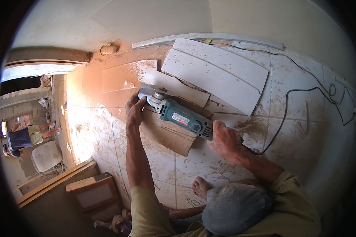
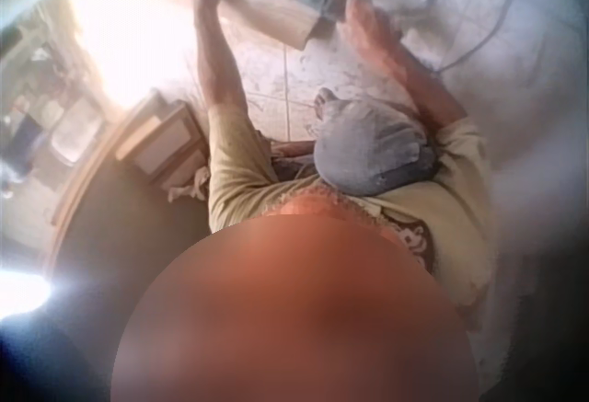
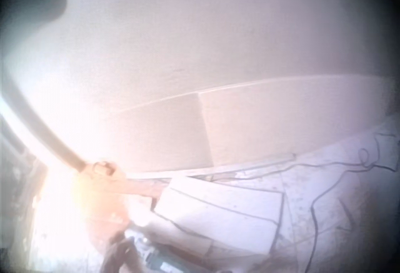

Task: The person measures a piece of tile with a measuring tape, walks through a construction site, and then uses an angle grinder to cut the tile while sitting on the floor.

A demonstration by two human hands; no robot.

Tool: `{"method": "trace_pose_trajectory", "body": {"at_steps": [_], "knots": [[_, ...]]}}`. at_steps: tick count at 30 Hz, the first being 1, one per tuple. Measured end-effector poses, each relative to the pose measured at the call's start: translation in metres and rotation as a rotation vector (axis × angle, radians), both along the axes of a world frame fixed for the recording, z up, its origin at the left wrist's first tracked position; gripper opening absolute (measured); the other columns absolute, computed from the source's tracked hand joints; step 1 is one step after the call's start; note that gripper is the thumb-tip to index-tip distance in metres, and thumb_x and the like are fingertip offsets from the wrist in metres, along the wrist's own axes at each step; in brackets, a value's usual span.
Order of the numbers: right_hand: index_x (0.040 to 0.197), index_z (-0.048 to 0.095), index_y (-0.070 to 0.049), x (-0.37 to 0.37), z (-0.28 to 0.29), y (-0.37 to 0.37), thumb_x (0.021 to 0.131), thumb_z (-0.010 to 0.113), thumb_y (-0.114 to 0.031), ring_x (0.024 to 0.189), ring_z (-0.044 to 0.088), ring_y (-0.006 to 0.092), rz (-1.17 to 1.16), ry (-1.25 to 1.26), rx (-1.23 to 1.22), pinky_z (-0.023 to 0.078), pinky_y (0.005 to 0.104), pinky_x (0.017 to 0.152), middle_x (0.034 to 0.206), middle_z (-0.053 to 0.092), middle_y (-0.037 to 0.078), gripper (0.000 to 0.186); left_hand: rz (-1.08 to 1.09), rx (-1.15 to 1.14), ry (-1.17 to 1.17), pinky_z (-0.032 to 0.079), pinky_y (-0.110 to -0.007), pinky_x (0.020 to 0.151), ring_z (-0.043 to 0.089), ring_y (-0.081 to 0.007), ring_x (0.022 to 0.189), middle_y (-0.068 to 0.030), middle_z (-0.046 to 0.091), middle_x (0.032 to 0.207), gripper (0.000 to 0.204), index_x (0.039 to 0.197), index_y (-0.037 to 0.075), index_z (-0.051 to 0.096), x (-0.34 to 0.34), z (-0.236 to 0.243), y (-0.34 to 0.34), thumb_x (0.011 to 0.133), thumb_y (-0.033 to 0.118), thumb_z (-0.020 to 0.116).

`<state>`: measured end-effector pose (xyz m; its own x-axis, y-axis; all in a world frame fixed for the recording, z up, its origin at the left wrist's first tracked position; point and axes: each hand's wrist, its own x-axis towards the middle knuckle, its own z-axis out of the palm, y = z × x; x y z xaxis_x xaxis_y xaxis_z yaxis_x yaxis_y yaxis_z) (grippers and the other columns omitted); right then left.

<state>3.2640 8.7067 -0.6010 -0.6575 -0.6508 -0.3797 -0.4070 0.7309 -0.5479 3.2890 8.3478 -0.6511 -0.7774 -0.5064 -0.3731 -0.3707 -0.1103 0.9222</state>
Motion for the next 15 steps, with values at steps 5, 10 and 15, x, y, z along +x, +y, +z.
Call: {"method": "trace_pose_trajectory", "body": {"at_steps": [5, 10, 15], "knots": [[0.097, 0.043, 0.001, 0.001, 0.0, -0.005, 0.077, 0.074, -0.028, 0.07, 0.068, 0.0294, 0.001, 0.011, 0.003, 0.057, 0.0372, 0.061, 0.089, 0.058, 0.018, 0.047, 0.006, 0.074, 0.038, 0.047, -0.026, 0.088, 0.061, -0.0152, 0.096, -0.0103, 0.065, 0.107, 0.04, 0.126, -0.006, 0.052, 0.002, -0.004, -0.004, 0.088, 0.003, 0.061], [0.097, 0.044, 0.001, 0.002, -0.005, -0.009, 0.076, 0.075, -0.027, 0.071, 0.068, 0.0297, 0.002, 0.018, 0.005, 0.058, 0.0372, 0.061, 0.088, 0.059, 0.017, 0.047, 0.025, 0.075, 0.034, 0.046, -0.026, 0.09, 0.061, -0.0151, 0.098, -0.0101, 0.065, 0.108, 0.041, 0.126, -0.006, 0.052, 0.005, -0.007, -0.009, 0.087, 0.003, 0.062], [0.092, 0.041, 0.001, 0.006, -0.008, -0.012, 0.069, 0.076, -0.014, 0.069, 0.065, 0.0396, -0.079, 0.015, -0.07, 0.054, 0.0465, 0.062, 0.082, 0.059, 0.022, 0.044, 0.025, 0.089, 0.059, 0.046, -0.026, 0.09, 0.061, -0.0148, 0.098, -0.0098, 0.065, 0.11, 0.041, 0.126, -0.006, 0.053, 0.003, -0.005, -0.005, 0.087, 0.003, 0.062]]}}
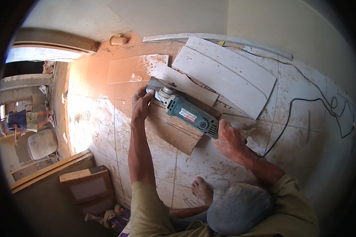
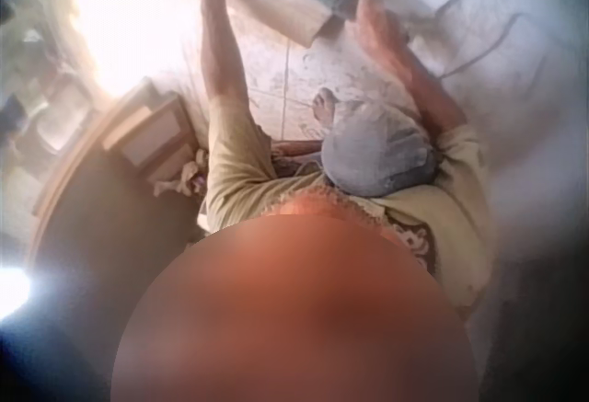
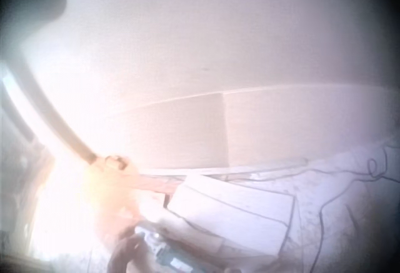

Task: The person measures a piece of tile with a measuring tape, walks through a construction site, and then uses an angle grinder to cut the tile while sitting on the floor.

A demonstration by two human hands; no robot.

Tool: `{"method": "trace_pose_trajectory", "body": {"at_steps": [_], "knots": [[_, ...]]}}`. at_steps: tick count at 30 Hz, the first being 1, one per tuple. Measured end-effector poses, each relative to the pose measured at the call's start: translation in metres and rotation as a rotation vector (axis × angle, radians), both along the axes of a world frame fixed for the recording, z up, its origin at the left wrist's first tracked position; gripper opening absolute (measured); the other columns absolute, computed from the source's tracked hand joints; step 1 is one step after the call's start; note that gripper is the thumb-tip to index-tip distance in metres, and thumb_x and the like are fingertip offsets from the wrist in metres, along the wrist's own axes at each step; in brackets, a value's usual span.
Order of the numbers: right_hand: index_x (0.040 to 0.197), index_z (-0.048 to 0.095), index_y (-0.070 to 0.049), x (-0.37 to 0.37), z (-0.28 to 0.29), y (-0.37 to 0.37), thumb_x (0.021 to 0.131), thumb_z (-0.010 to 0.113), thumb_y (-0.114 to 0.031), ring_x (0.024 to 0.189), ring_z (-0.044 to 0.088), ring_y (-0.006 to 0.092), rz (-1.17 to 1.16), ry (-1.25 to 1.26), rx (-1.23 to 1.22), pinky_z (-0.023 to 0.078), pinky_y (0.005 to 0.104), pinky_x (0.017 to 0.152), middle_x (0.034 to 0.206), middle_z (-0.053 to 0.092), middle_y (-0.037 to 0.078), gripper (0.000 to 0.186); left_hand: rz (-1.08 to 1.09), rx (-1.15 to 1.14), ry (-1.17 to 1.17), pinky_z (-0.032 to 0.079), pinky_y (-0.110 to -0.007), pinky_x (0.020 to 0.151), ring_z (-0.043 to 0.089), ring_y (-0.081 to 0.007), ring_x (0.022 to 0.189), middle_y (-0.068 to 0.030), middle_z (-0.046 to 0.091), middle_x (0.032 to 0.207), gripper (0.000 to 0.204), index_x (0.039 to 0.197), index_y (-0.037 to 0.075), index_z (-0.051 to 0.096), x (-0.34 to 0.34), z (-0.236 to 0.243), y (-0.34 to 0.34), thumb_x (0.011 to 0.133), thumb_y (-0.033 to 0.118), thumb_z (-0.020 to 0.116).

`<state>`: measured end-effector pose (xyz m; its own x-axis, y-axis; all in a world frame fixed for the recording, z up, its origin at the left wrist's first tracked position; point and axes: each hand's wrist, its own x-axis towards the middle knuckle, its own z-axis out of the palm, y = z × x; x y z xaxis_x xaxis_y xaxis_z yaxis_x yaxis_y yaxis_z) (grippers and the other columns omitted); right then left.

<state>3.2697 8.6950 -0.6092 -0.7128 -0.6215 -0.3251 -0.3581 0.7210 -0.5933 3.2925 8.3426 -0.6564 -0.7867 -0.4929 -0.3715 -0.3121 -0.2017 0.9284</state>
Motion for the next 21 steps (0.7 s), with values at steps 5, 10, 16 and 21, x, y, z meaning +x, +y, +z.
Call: {"method": "trace_pose_trajectory", "body": {"at_steps": [5, 10, 16, 21], "knots": [[0.093, 0.041, 0.001, 0.0006, 0.0012, -0.0009, 0.07, 0.076, -0.014, 0.071, 0.065, 0.0405, 0.013, -0.011, -0.013, 0.054, 0.0472, 0.064, 0.083, 0.058, 0.023, 0.044, 0.002, -0.005, 0.009, 0.047, -0.025, 0.089, 0.062, -0.0151, 0.097, -0.0097, 0.066, 0.108, 0.041, 0.125, -0.006, 0.053, 0.0014, -0.0062, -0.0041, 0.086, 0.003, 0.063], [0.094, 0.041, 0.002, 0.0021, 0.0001, -0.0006, 0.07, 0.075, -0.014, 0.074, 0.065, 0.0411, 0.015, -0.021, -0.006, 0.054, 0.0471, 0.066, 0.085, 0.058, 0.023, 0.045, 0.011, -0.026, -0.007, 0.047, -0.025, 0.086, 0.062, -0.015, 0.093, -0.0099, 0.067, 0.104, 0.041, 0.123, -0.007, 0.053, 0.0018, -0.0083, -0.0036, 0.086, 0.005, 0.064], [0.095, 0.042, 0.002, 0.0038, -0.0039, 0.0031, 0.072, 0.079, -0.023, 0.07, 0.068, 0.032, 0.089, 0.065, 0.036, 0.057, 0.0388, 0.06, 0.085, 0.059, 0.02, 0.05, 0.024, -0.033, -0.002, 0.047, -0.025, 0.085, 0.062, -0.0142, 0.091, -0.0096, 0.067, 0.103, 0.04, 0.122, -0.008, 0.053, 0.0021, -0.0043, -0.0004, 0.086, 0.005, 0.065], [0.094, 0.041, 0.002, 0.0025, -0.0003, 0.0043, 0.071, 0.078, -0.02, 0.07, 0.067, 0.0341, 0.082, 0.052, 0.014, 0.056, 0.0404, 0.06, 0.085, 0.059, 0.021, 0.049, 0.026, -0.032, 0.016, 0.047, -0.024, 0.084, 0.062, -0.0137, 0.091, -0.0095, 0.067, 0.102, 0.039, 0.121, -0.008, 0.053, 0.0017, -0.0047, -0.0021, 0.086, 0.005, 0.065]]}}
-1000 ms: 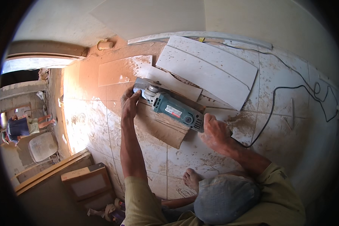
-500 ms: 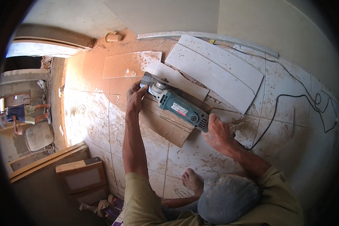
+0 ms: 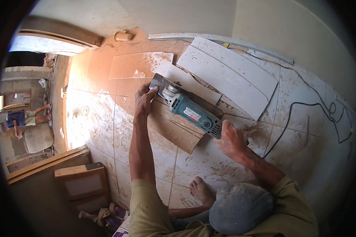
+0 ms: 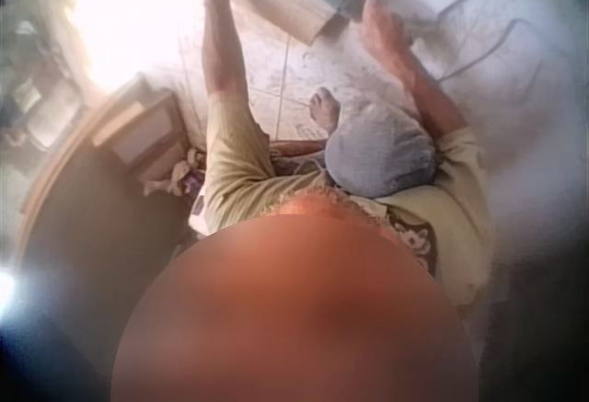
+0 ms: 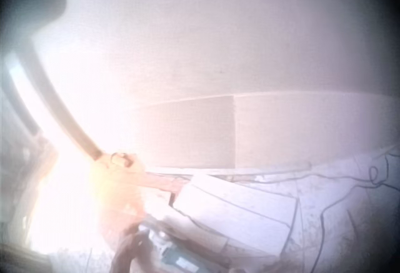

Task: The person measures a piece of tile with a measuring tape, walks through a construction site, and then uses an angle grinder to cut the tile while sitting on the floor.

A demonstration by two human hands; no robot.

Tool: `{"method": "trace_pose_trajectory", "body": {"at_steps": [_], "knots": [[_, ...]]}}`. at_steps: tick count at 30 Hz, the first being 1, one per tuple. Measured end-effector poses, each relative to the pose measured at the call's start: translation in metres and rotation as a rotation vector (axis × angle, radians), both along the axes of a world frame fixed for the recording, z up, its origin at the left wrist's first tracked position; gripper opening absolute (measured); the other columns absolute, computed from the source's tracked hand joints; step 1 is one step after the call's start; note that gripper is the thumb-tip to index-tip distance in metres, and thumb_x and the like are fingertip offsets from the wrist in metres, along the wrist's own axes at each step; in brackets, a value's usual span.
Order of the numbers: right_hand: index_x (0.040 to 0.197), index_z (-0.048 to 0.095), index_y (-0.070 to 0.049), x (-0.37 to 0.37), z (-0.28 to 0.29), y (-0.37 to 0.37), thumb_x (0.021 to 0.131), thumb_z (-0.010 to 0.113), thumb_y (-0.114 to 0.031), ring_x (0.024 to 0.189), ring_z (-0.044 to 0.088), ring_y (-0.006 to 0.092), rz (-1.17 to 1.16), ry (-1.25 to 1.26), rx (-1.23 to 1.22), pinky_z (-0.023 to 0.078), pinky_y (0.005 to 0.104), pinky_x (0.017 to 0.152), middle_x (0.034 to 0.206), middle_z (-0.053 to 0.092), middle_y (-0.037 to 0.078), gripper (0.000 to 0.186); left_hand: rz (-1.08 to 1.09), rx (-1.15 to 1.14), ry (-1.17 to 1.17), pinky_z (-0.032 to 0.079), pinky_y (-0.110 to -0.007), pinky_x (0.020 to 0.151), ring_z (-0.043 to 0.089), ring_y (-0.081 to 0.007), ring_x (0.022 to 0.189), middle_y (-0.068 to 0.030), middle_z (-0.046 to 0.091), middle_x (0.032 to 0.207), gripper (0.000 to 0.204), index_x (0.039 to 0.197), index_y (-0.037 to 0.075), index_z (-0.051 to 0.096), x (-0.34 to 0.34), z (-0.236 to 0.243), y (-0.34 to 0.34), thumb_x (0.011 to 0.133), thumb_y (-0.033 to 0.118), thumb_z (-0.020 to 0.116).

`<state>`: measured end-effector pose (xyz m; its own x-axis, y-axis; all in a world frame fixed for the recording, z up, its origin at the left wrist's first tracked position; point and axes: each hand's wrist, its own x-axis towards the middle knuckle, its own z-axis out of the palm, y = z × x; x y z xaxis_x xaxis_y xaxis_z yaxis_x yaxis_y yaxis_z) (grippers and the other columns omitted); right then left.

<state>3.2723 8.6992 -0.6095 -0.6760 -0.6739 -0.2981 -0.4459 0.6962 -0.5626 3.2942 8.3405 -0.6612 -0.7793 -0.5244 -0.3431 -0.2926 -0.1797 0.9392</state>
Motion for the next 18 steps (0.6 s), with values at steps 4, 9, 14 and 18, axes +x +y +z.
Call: {"method": "trace_pose_trajectory", "body": {"at_steps": [4, 9, 14, 18], "knots": [[0.094, 0.041, 0.002, 0.0017, -0.0027, 0.0027, 0.07, 0.079, -0.02, 0.071, 0.067, 0.0344, -0.009, 0.017, -0.026, 0.056, 0.041, 0.061, 0.085, 0.059, 0.021, 0.049, -0.004, 0.006, 0.007, 0.048, -0.023, 0.082, 0.063, -0.0129, 0.089, -0.009, 0.067, 0.1, 0.038, 0.12, -0.007, 0.054, -0.0011, -0.0007, 0.0019, 0.086, 0.005, 0.065], [0.094, 0.041, 0.0, 0.0043, -0.0058, 0.0054, 0.068, 0.078, -0.018, 0.074, 0.064, 0.041, -0.069, -0.041, -0.062, 0.052, 0.0497, 0.066, 0.083, 0.058, 0.021, 0.049, 0.0, -0.001, 0.003, 0.048, -0.022, 0.08, 0.063, -0.0123, 0.087, -0.0083, 0.067, 0.099, 0.037, 0.119, -0.007, 0.054, 0.0003, -0.0009, 0.0019, 0.086, 0.004, 0.065], [0.094, 0.041, 0.001, 0.0033, -0.0045, 0.0076, 0.068, 0.077, -0.017, 0.074, 0.064, 0.0409, -0.063, -0.043, -0.042, 0.052, 0.049, 0.066, 0.084, 0.059, 0.022, 0.048, 0.009, -0.032, -0.024, 0.048, -0.022, 0.078, 0.062, -0.0119, 0.086, -0.0083, 0.067, 0.099, 0.037, 0.118, -0.007, 0.055, 0.0003, 0.0027, 0.004, 0.085, 0.005, 0.066], [0.095, 0.042, 0.002, 0.0034, -0.0052, 0.0098, 0.068, 0.076, -0.017, 0.075, 0.064, 0.041, -0.064, -0.042, -0.047, 0.052, 0.0488, 0.066, 0.085, 0.059, 0.023, 0.048, 0.032, -0.003, 0.017, 0.047, -0.021, 0.075, 0.061, -0.0108, 0.084, -0.007, 0.067, 0.097, 0.036, 0.118, -0.007, 0.055, -0.0006, 0.0018, 0.0057, 0.085, 0.005, 0.066]]}}
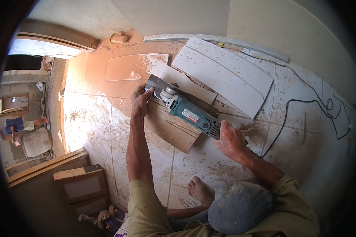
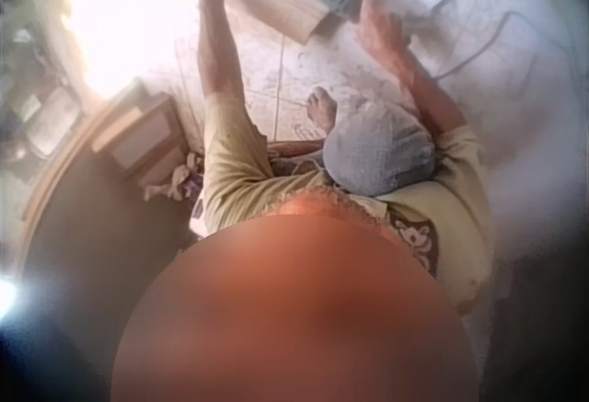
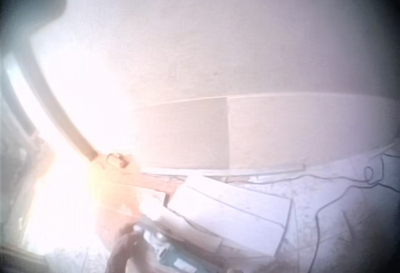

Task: The person measures a piece of tile with a measuring tape, walks through a construction site, and then uses an angle grinder to cut the tile while sitting on the floor.

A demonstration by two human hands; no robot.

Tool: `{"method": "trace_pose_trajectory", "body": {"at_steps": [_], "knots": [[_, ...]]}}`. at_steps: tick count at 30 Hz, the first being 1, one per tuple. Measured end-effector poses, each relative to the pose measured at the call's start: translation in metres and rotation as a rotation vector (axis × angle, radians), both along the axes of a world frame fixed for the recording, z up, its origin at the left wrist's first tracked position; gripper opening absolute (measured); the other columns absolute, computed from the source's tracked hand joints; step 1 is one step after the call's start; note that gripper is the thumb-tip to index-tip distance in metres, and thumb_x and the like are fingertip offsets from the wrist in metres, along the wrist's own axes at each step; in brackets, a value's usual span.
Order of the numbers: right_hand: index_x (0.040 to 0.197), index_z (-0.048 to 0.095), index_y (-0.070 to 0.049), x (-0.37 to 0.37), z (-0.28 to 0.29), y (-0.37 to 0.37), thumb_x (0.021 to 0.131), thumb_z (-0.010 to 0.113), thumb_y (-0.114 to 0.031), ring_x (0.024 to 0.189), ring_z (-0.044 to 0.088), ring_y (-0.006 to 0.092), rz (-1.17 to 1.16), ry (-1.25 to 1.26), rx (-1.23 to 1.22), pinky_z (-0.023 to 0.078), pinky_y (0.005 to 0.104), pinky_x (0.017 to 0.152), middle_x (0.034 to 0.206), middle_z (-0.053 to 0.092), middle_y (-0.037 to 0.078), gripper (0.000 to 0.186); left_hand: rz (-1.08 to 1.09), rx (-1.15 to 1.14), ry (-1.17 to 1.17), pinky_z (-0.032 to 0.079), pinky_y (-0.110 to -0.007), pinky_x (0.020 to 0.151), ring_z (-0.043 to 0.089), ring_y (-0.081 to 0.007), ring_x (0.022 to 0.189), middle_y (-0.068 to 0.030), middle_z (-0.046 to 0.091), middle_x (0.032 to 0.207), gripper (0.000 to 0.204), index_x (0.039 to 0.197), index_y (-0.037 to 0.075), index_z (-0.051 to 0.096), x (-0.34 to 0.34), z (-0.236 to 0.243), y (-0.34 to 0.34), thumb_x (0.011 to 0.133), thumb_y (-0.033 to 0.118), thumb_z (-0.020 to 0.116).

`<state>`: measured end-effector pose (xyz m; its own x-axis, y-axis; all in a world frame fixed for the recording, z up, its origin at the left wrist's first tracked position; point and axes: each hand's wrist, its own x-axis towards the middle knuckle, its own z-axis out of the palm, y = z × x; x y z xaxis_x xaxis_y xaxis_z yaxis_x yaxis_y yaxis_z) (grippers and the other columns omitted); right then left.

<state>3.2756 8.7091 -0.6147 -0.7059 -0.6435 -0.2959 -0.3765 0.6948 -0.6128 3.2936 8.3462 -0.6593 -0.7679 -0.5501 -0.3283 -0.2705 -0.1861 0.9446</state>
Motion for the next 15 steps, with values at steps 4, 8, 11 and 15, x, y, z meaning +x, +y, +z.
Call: {"method": "trace_pose_trajectory", "body": {"at_steps": [4, 8, 11, 15], "knots": [[0.095, 0.042, 0.002, 0.0003, 0.003, 0.0002, 0.069, 0.076, -0.018, 0.075, 0.064, 0.0415, -0.006, 0.004, 0.015, 0.052, 0.0489, 0.067, 0.085, 0.06, 0.023, 0.048, -0.017, -0.042, -0.044, 0.046, -0.02, 0.074, 0.06, -0.0095, 0.081, -0.0058, 0.066, 0.095, 0.036, 0.117, -0.007, 0.055, 0.0017, -0.0039, -0.0058, 0.086, 0.005, 0.066], [0.095, 0.042, 0.002, -0.0003, 0.0051, 0.0037, 0.069, 0.076, -0.018, 0.075, 0.064, 0.042, -0.005, -0.002, 0.031, 0.052, 0.0493, 0.068, 0.085, 0.06, 0.023, 0.048, -0.014, -0.015, 0.002, 0.046, -0.02, 0.073, 0.059, -0.009, 0.081, -0.0051, 0.066, 0.095, 0.036, 0.117, -0.007, 0.055, 0.0013, -0.0044, -0.0037, 0.086, 0.005, 0.066], [0.095, 0.042, 0.002, -0.001, 0.0061, 0.0063, 0.069, 0.076, -0.018, 0.074, 0.064, 0.0419, 0.007, -0.006, 0.025, 0.052, 0.0492, 0.068, 0.085, 0.06, 0.024, 0.048, -0.028, -0.016, -0.014, 0.046, -0.02, 0.073, 0.059, -0.0085, 0.08, -0.0046, 0.066, 0.094, 0.036, 0.117, -0.007, 0.056, 0.0006, -0.0009, -0.0026, 0.086, 0.005, 0.066], [0.095, 0.041, 0.002, -0.0009, 0.0024, 0.0099, 0.068, 0.076, -0.018, 0.073, 0.064, 0.0416, 0.017, 0.003, 0.01, 0.053, 0.0488, 0.067, 0.084, 0.06, 0.024, 0.048, -0.015, -0.031, -0.014, 0.046, -0.019, 0.071, 0.058, -0.0075, 0.078, -0.0036, 0.066, 0.092, 0.035, 0.117, -0.006, 0.056, 0.0004, 0.0005, -0.0001, 0.086, 0.006, 0.066]]}}
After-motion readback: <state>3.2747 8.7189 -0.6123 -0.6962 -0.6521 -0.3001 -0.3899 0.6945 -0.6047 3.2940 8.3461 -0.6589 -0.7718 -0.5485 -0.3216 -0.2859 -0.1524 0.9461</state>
